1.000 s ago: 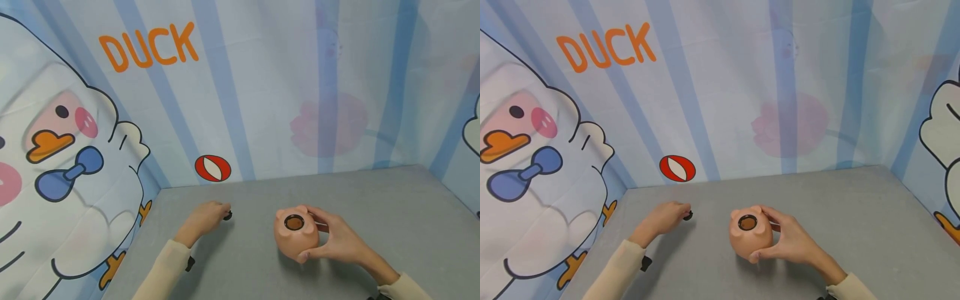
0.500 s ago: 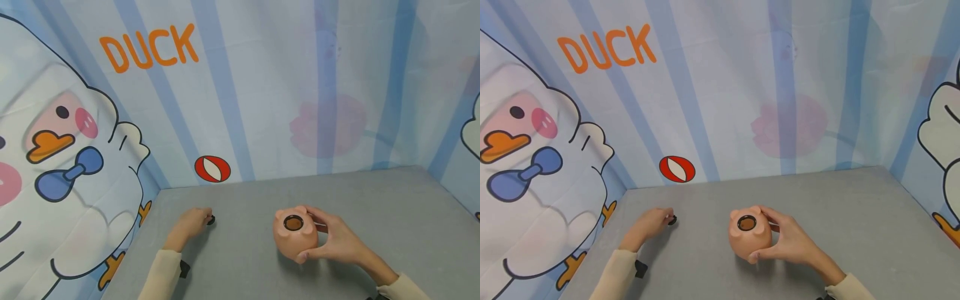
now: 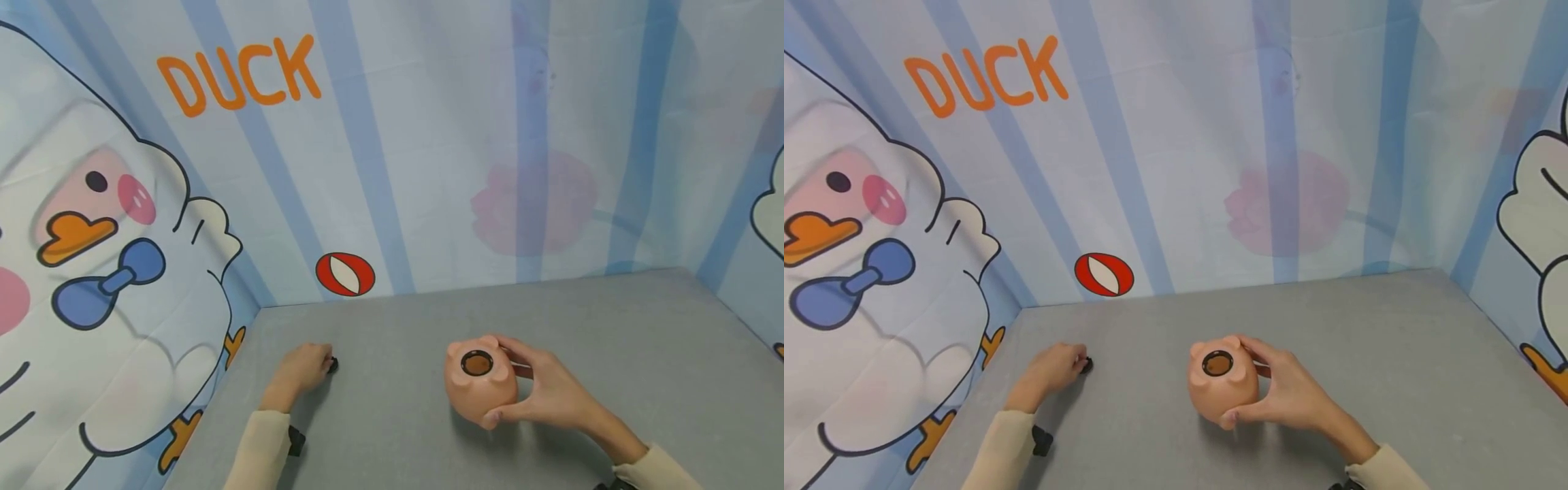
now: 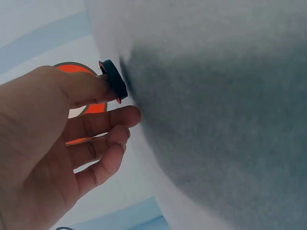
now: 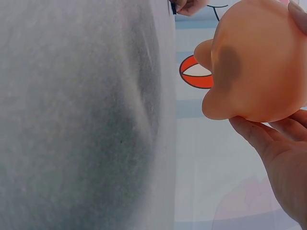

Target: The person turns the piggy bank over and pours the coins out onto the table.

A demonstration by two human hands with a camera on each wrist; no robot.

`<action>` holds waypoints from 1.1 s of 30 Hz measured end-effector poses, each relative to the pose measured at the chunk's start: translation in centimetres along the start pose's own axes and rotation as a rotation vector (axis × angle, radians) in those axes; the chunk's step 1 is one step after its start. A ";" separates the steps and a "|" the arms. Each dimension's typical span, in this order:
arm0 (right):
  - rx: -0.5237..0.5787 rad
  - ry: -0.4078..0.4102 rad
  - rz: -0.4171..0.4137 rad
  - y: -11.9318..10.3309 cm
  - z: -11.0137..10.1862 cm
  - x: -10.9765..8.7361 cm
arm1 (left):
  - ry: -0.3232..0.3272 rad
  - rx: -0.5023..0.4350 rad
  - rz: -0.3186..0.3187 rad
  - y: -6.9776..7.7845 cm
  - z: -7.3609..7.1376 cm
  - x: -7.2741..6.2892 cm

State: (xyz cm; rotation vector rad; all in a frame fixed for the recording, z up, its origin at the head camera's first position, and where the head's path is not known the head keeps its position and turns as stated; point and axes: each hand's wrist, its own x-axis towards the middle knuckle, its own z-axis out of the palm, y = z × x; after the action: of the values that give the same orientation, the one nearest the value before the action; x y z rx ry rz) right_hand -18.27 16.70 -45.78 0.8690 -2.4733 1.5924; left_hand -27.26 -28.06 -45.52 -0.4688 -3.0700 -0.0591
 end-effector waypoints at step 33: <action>0.018 -0.002 0.006 -0.2 -0.2 -0.1 | -0.067 -0.097 -0.138 0.6 -1.0 0.0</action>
State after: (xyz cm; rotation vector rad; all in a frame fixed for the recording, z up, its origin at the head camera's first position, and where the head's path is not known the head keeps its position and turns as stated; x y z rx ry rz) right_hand -18.10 16.83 -45.59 0.8669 -2.4688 1.6187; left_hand -27.10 -27.55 -44.49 -0.2666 -3.1719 -0.2012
